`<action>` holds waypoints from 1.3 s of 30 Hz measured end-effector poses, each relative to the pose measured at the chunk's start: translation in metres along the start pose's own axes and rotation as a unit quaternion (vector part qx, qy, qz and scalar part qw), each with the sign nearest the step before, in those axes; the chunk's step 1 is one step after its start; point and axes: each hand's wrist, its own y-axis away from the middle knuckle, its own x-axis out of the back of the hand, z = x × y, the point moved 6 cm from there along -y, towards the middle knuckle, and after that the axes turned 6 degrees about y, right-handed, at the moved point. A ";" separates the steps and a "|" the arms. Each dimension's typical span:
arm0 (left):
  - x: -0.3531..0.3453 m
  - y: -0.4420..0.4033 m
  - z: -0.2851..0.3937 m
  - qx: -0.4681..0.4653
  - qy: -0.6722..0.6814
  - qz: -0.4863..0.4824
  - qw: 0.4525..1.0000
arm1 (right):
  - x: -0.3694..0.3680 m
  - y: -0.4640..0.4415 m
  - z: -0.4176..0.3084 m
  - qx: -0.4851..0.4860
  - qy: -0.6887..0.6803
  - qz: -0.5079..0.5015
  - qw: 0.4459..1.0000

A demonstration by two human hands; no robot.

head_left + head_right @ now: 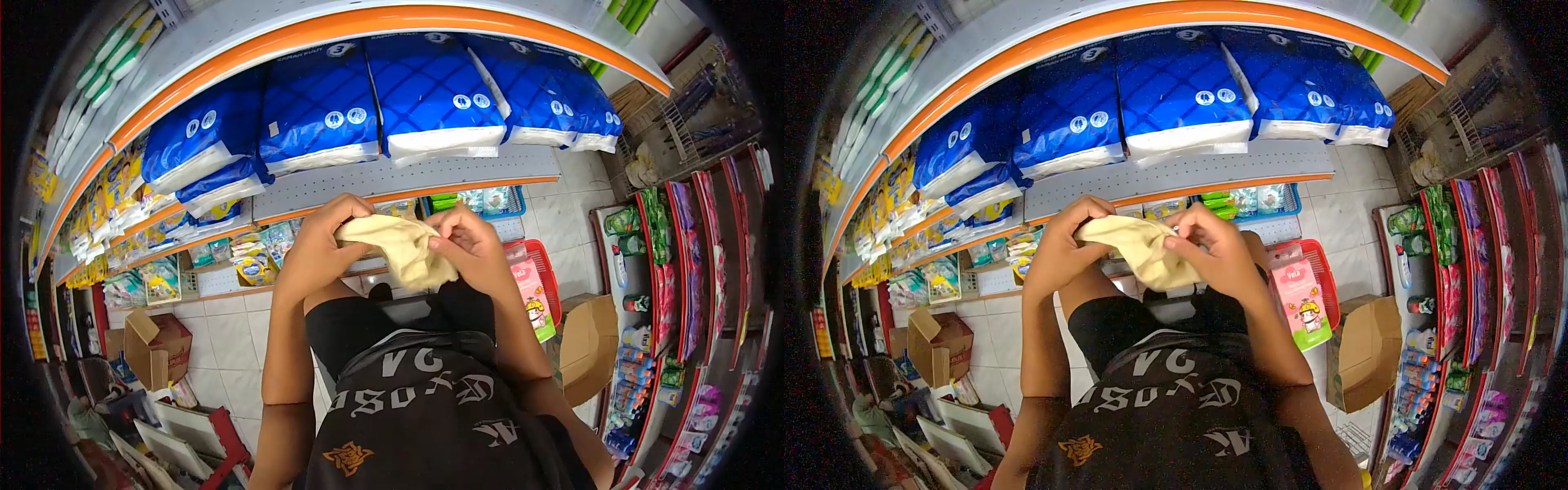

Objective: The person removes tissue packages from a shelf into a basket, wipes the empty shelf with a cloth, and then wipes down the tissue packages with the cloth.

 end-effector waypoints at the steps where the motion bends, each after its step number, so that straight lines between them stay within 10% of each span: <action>1: 0.001 0.002 -0.001 0.002 -0.001 0.001 1.000 | 0.004 0.001 0.000 -0.001 -0.002 -0.002 1.000; 11: 0.008 0.036 -0.005 -0.179 -0.083 0.317 0.928 | -0.007 0.024 -0.023 0.048 0.388 -0.043 0.919; 13: 0.014 0.049 -0.026 0.031 -0.104 0.426 0.898 | -0.016 0.035 0.003 0.032 0.325 -0.031 0.944; 18: 0.006 0.061 -0.062 0.126 -0.004 0.371 0.920 | -0.055 0.052 0.001 0.134 0.351 -0.076 0.923; 20: -0.005 0.066 -0.101 0.130 0.390 0.377 0.830 | -0.062 0.052 -0.002 0.151 0.385 -0.094 0.905; 21: -0.013 0.065 -0.109 0.121 0.567 0.357 0.733 | -0.057 0.054 0.011 0.127 0.313 -0.120 0.933; 28: 0.001 0.065 -0.126 0.120 0.242 0.192 0.943 | -0.003 0.009 0.066 -0.010 0.030 0.054 0.998; 32: -0.001 0.077 -0.129 0.155 0.334 0.306 0.878 | -0.019 0.009 0.118 -0.269 -0.262 -0.130 0.918; 39: 0.000 0.079 -0.118 0.183 0.445 0.285 0.829 | -0.009 -0.002 0.066 -0.135 -0.376 -0.075 0.914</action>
